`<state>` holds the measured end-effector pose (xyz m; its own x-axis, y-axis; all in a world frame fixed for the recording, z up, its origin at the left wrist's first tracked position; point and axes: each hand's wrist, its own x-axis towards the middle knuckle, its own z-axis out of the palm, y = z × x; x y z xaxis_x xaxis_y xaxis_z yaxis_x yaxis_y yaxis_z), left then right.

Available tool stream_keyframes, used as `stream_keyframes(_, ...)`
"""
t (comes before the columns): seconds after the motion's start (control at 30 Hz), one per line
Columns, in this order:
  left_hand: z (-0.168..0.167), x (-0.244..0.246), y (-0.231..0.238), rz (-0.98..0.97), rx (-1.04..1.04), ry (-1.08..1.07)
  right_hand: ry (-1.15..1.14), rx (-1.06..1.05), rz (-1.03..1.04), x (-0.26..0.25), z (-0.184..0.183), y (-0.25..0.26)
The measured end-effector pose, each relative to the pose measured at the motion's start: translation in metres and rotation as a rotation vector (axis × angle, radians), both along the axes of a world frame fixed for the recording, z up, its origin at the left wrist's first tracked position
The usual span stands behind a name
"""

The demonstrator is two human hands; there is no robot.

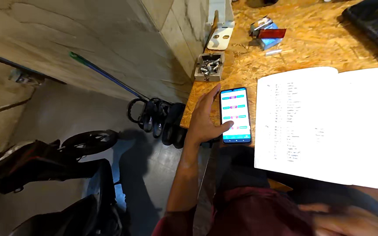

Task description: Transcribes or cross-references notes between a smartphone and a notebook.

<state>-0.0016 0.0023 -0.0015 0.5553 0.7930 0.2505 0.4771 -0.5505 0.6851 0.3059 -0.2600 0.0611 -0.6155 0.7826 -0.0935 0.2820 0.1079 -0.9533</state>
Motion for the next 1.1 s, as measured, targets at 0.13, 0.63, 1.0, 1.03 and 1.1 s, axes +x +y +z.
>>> stream_keyframes(0.13, 0.000, 0.001, 0.001, -0.002, -0.004, 0.014, 0.076, -0.297, 0.029, -0.016, -0.080, -0.018)
stream_keyframes(0.63, 0.000, 0.003, -0.001, 0.023, 0.011, 0.055, 0.021, -0.389, 0.022, -0.011, -0.070, -0.027)
stream_keyframes(1.0, 0.003, 0.004, -0.001, 0.040, -0.003, 0.108, 0.008, -0.255, -0.126, 0.014, -0.033, -0.023)
stream_keyframes(1.03, 0.004, 0.006, -0.002, 0.046, -0.016, 0.109, 0.081, -0.223, -0.181, 0.021, -0.026, -0.022)
stream_keyframes(1.1, 0.006, 0.012, -0.005, 0.073, -0.035, 0.137, 0.252, -0.221, -0.281, 0.033, -0.009, -0.020)
